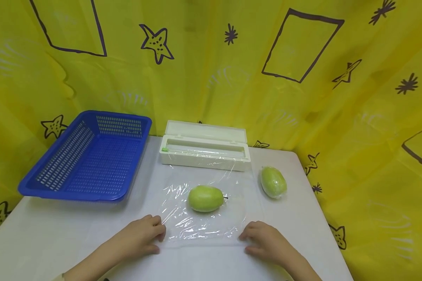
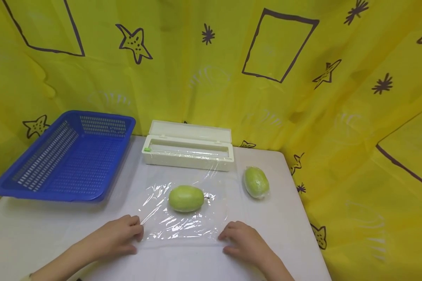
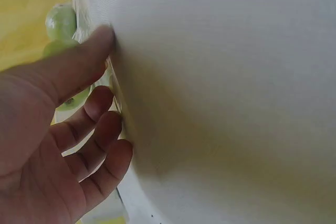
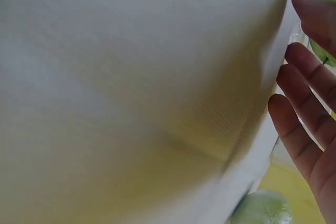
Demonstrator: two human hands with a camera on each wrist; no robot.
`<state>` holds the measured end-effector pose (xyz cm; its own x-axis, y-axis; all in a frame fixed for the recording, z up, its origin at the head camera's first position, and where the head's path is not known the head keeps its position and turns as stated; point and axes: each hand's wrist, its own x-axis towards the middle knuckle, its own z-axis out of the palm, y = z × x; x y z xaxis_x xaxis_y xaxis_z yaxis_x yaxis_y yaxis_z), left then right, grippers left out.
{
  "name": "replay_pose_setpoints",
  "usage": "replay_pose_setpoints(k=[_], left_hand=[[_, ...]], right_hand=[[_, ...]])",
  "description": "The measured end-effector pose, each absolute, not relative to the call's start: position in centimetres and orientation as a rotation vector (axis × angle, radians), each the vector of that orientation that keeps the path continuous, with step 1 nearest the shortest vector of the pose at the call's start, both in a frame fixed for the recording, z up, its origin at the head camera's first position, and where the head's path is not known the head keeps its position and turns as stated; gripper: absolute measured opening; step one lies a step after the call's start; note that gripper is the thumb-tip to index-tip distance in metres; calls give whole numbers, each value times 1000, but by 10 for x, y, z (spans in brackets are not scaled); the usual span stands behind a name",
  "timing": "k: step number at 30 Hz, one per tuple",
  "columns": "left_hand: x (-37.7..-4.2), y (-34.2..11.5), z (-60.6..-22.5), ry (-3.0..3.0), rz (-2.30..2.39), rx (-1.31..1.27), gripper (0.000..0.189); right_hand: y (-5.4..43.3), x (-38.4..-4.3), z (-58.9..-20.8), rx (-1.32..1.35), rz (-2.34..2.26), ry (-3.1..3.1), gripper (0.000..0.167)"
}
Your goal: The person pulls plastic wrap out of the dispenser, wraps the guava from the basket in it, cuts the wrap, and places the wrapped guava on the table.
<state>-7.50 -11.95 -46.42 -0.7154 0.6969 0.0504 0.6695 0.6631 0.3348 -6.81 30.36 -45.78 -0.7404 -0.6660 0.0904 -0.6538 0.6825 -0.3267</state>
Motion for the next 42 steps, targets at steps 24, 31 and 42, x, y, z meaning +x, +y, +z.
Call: replay_pose_setpoints(k=[24,31,42], left_hand=[[-77,-122,-469,2903,540,1316,19],[-77,-120,-473,2999,541,1336,19],[-91,-126,-458,3046,642,1239,18]], right_hand=[[296,-65,-471,-1189,-547,3019,17],[294,-74,-473,-1368,-549,3060,18],[296,-88,-466,-1310,-886,3052,15]])
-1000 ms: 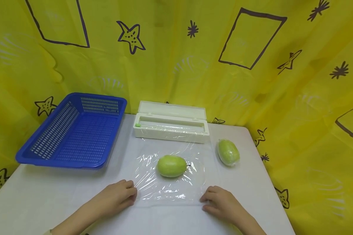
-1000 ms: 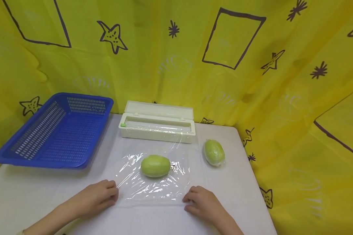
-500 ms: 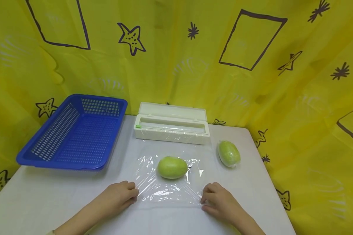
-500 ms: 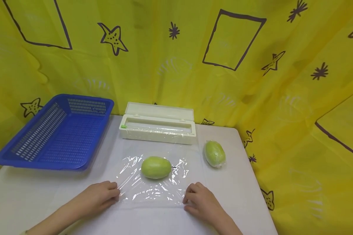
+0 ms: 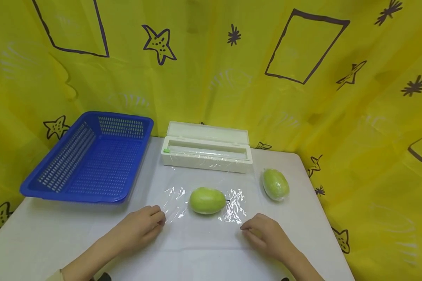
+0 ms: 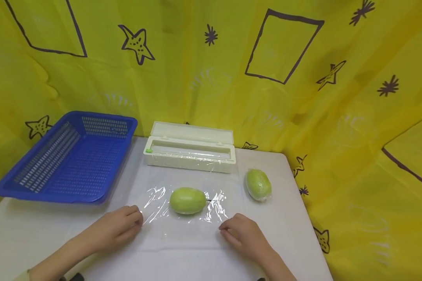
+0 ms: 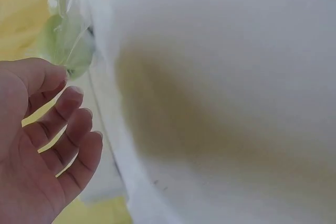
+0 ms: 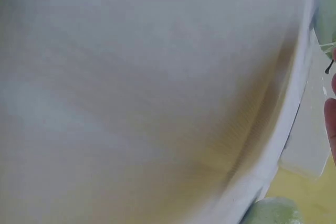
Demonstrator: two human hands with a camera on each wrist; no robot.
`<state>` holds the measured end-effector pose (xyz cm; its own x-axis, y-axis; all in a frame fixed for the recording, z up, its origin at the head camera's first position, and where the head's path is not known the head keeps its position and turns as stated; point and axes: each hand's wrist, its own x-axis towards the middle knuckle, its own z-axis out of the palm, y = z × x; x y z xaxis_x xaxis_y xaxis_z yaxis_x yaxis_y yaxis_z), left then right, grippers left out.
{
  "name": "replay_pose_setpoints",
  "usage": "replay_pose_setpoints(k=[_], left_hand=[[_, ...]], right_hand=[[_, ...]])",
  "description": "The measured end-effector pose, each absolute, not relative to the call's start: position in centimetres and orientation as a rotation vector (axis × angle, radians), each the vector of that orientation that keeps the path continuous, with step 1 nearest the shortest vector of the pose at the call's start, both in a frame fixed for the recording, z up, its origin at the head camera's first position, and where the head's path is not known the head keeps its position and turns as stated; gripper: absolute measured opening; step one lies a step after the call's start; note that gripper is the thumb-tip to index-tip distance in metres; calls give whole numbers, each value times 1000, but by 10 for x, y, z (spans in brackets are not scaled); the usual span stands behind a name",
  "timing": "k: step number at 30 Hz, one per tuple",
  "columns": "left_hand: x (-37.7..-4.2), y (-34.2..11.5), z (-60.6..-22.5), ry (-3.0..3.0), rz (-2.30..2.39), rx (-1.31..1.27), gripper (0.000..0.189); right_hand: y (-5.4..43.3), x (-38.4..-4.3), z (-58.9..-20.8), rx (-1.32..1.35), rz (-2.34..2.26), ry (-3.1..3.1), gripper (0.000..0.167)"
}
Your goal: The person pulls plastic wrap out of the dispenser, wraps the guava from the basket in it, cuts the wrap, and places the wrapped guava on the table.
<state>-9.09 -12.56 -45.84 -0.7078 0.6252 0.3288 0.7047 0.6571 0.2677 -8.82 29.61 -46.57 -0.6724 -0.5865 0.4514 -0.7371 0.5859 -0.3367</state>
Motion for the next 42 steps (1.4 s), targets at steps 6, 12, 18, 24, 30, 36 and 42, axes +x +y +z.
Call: replay_pose_setpoints(k=[6,12,18,24,30,36,42], left_hand=[[-108,-128,-442,-2635,-545,-1038,17],[-119,-126,-434,-2689,-558,-926,17],[-131,-122,-431,-2732,-573,-870,14],[-134,-106,-422,-2780,-673,-900,23],[-140,-61,-418,-2743,-767,-946,43],[-153,-22,-426,-2802,-689,-1060,57],[-159,-8,-432,-2783,-699,-1058,35]], right_hand=[[297,-102,-460,968,892,-2512,22],[295,-119,-461,898,972,-2489,22],[293,-135,-461,840,1027,-2526,13],[286,-146,-459,815,1150,-2519,12],[277,-149,-453,797,1223,-2487,13],[256,-144,-434,757,1286,-2401,10],[257,-156,-448,634,1369,-2392,13]])
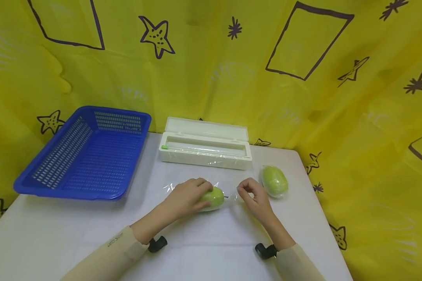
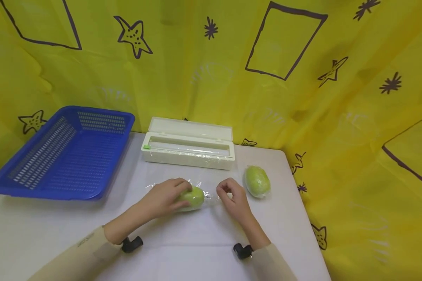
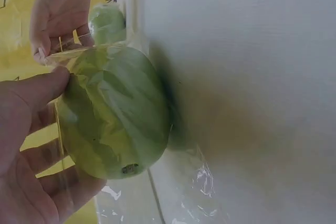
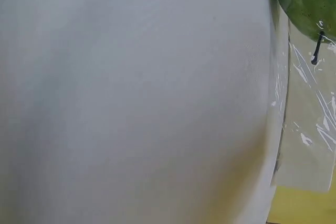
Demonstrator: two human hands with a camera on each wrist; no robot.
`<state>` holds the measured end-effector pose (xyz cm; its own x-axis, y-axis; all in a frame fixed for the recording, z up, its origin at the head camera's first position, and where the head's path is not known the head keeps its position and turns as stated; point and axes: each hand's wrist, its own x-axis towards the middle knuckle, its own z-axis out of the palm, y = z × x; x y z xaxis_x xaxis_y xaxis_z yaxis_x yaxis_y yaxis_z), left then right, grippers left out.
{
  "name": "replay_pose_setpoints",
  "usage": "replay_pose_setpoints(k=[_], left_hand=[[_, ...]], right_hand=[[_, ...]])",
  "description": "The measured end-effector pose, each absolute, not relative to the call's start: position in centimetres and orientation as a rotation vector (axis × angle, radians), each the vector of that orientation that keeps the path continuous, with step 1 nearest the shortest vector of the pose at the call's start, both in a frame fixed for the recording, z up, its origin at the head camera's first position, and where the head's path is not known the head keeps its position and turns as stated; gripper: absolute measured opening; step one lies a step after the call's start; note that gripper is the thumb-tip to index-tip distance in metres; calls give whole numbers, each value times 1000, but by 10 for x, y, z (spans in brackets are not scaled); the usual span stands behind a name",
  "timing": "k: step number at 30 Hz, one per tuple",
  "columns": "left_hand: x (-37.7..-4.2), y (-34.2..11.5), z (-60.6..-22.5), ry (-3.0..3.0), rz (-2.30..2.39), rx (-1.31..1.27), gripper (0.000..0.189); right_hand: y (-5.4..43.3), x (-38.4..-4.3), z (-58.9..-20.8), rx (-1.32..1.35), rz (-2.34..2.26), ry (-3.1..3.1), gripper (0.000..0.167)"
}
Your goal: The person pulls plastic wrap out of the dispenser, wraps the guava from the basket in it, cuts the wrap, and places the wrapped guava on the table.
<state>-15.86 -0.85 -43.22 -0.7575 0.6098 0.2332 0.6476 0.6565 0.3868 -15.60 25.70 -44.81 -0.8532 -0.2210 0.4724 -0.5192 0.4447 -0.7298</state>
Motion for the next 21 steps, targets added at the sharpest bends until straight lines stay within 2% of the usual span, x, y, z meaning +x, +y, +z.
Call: replay_pose_setpoints(k=[5,10,15,17,21], left_hand=[[-158,-11,-437,-2751,-751,-1089,29],[-156,-12,-440,-2707,-666,-1215,37],[-153,-15,-440,-2670,-639,-1278,33],[-154,-16,-440,-2676,-668,-1264,33],[-155,-18,-441,-2686,-723,-1232,34]], right_hand=[[252,-168,-458,463,1397,-2535,11],[240,-176,-461,303,1306,-2808,9],[232,-178,-462,296,1171,-2937,6],[233,-178,-460,284,1244,-2910,2],[238,-171,-449,79,1607,-2647,12]])
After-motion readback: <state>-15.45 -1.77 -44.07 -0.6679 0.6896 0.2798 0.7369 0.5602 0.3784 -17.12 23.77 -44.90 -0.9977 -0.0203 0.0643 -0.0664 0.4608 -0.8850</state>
